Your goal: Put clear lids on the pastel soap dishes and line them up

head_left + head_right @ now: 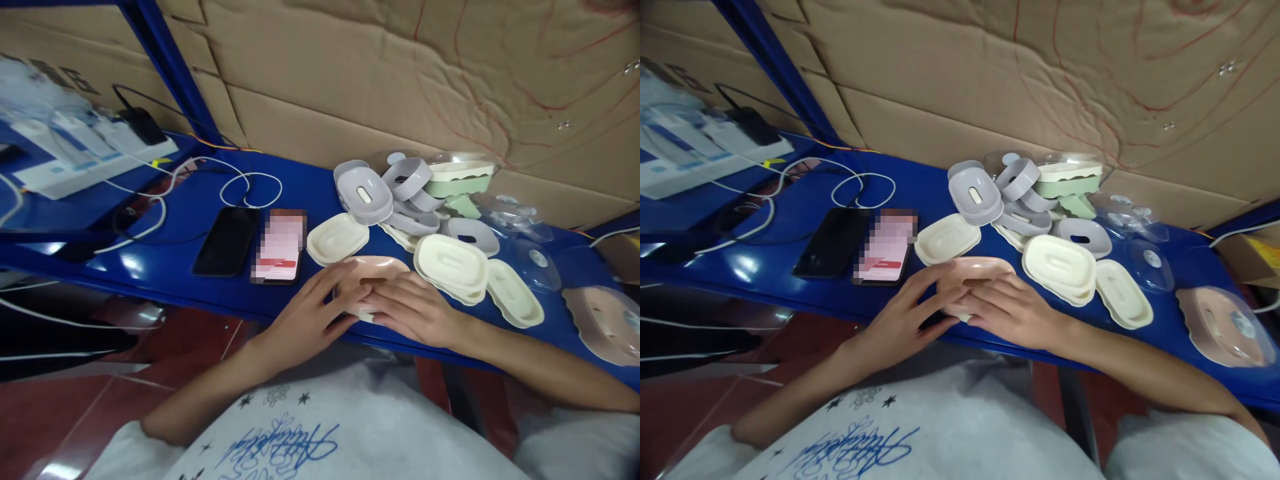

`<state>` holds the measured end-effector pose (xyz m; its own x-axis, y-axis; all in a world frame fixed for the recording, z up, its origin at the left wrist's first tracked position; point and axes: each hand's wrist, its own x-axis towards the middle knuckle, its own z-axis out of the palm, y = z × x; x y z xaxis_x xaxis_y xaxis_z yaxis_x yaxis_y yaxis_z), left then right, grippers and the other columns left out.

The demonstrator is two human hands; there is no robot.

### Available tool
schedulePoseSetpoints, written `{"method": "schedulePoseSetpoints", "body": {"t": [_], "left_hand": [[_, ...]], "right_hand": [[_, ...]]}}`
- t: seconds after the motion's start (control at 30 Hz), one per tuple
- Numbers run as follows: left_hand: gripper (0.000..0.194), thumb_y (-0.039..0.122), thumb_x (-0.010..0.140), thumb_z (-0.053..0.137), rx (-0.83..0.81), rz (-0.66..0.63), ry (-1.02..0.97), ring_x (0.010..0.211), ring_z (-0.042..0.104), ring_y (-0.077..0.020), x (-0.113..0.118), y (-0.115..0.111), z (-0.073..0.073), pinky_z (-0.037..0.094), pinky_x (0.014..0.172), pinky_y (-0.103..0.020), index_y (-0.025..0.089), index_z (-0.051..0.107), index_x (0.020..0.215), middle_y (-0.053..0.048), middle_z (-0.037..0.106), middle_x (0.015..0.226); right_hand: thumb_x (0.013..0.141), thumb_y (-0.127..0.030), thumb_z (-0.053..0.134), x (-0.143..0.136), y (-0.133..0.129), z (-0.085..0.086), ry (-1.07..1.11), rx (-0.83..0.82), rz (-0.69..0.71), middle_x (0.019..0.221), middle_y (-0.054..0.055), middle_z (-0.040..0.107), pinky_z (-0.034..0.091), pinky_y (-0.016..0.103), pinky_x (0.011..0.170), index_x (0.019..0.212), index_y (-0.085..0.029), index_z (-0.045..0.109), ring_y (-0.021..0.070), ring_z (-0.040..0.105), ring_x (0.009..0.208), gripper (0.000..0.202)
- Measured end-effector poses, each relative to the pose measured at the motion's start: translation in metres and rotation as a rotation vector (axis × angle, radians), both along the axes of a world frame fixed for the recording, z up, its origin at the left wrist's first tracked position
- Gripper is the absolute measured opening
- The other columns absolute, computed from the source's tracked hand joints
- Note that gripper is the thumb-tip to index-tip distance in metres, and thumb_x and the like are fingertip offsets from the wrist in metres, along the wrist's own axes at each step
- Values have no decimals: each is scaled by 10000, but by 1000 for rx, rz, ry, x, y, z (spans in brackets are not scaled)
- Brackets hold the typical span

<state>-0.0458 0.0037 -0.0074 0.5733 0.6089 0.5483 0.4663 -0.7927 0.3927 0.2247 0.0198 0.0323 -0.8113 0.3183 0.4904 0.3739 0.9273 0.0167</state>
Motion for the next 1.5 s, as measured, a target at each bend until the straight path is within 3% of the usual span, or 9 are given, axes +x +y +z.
{"method": "schedulePoseSetpoints", "body": {"t": [0.1,0.3,0.53,0.7,0.83,1.0,1.1,1.27,1.5], "left_hand": [[434,187,1047,636,-15,-2,-21,1514,493,-319,2,1,0,513,1216,-568,221,543,1469,-165,545,1549],[352,158,1061,580,-63,-57,-26,1540,468,-284,3,2,1,502,1235,-561,205,569,1410,-149,595,1501],[376,98,1018,584,-73,-53,-25,1584,411,-301,1,3,-3,481,1246,-584,193,583,1383,-160,518,1607],[406,142,1035,607,-58,-72,-9,1579,423,-296,0,3,-4,499,1234,-565,201,568,1435,-145,574,1560],[327,167,1052,596,-75,-74,-1,1579,423,-299,-1,4,-2,503,1232,-568,217,609,1374,-121,584,1554],[326,169,1056,588,-81,-74,-2,1587,405,-300,-2,3,-1,485,1246,-580,232,611,1376,-106,577,1560],[360,172,1060,587,-85,-79,-6,1576,421,-294,-1,3,0,479,1249,-584,224,584,1416,-121,564,1572],[387,156,1058,587,-88,-90,-29,1569,433,-281,-1,3,2,484,1249,-568,226,570,1438,-127,557,1578],[381,166,1059,591,-124,-98,-31,1571,429,-289,-2,4,3,473,1252,-585,229,577,1434,-121,569,1565]], "right_hand": [[1051,-356,667,10,3,-9,-47,-11,74,1379,123,743,531,417,1121,1660,-173,395,229,668,1332,692],[1032,-335,685,38,-6,-9,-116,-100,-74,1468,136,686,531,497,1136,1689,-209,350,280,639,1371,748],[1033,-186,649,22,-13,-6,-81,-20,3,1226,121,794,593,403,914,1608,-138,467,238,725,1146,606],[1047,-261,639,25,-5,-6,-77,-39,35,1259,112,784,582,415,988,1567,-181,535,232,713,1208,536],[1073,-294,586,60,13,14,-67,-48,-226,1353,101,754,531,478,1069,1477,-252,629,262,699,1259,408],[1079,-351,578,137,31,36,30,-6,-655,1140,122,816,553,447,959,1172,-222,771,295,764,1064,250],[1061,-345,611,164,40,34,93,61,-745,1229,161,789,537,440,1001,1257,-219,748,313,743,1131,270],[1070,-355,589,163,74,39,44,121,-776,1521,214,619,452,506,1105,1472,-203,630,360,600,1380,432],[1107,-412,546,136,156,95,-30,-101,-818,1651,223,478,322,551,1243,1597,-135,495,344,404,1566,565]]}}
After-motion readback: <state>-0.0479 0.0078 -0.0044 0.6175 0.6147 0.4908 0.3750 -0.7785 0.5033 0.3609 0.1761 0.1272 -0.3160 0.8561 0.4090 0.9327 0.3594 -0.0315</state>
